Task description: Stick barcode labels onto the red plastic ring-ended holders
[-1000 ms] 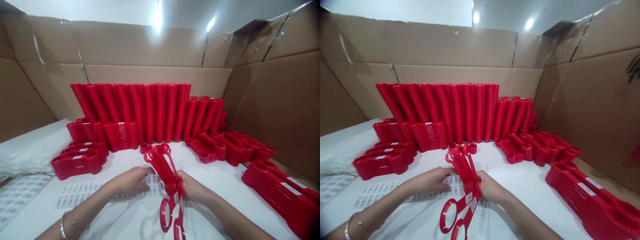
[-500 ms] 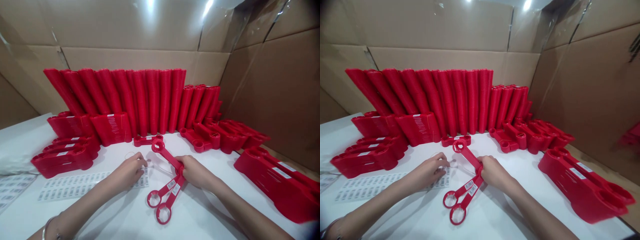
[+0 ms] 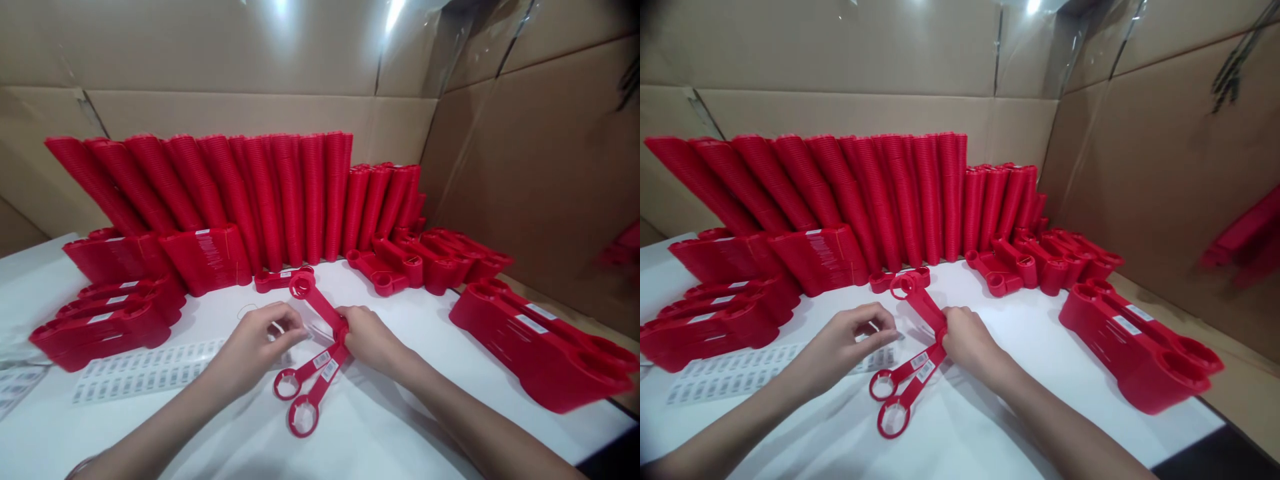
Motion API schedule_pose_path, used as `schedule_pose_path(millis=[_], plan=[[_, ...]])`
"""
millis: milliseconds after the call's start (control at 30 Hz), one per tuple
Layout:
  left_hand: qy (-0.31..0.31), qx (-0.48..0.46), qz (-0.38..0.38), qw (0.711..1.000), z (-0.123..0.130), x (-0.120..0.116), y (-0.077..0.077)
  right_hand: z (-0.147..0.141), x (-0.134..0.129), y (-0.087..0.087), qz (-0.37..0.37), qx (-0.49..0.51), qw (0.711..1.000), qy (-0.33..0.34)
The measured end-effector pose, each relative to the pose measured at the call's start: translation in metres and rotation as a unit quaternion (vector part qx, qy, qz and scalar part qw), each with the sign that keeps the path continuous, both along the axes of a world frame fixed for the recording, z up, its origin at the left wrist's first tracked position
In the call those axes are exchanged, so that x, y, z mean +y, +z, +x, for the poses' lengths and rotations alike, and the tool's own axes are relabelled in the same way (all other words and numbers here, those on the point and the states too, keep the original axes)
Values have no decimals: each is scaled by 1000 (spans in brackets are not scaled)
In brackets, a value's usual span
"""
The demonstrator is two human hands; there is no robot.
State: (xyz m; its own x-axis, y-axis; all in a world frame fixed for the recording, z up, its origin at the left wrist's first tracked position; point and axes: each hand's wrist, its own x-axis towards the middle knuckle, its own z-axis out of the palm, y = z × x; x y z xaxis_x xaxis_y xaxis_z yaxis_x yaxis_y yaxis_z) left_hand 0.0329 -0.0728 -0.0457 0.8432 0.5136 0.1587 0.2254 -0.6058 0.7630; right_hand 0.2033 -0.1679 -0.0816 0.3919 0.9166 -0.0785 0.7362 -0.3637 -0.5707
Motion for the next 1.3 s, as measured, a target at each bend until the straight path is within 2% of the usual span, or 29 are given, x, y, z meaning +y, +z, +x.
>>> schedule_pose_path(millis=[100,233,500,700,867,1067,1200,1300], plan=[[10,-48,27,998,19,-15,4,-3,-1,0,2,-18,1000,7],[26,-41,52,997,33,-14,-6,-4,-3,-2,4,-40,999,20],[47,-24,102,993,36,-10,-13,-6,-4,-3,7,-45,998,32],[42,-51,202,977,37,-11,-22,-10,-8,0,10,-42,998,41],[49,-90,340,935,38,-10,-34,-13,-8,-1,23,-34,998,47],[86,-63,522,846,40,-10,-36,-15,-11,-3,56,-22,996,67],[121,-41,576,807,37,-2,-33,-15,-11,-4,50,-3,997,66],[142,-21,562,815,33,8,-29,-15,-11,-3,37,27,996,75]])
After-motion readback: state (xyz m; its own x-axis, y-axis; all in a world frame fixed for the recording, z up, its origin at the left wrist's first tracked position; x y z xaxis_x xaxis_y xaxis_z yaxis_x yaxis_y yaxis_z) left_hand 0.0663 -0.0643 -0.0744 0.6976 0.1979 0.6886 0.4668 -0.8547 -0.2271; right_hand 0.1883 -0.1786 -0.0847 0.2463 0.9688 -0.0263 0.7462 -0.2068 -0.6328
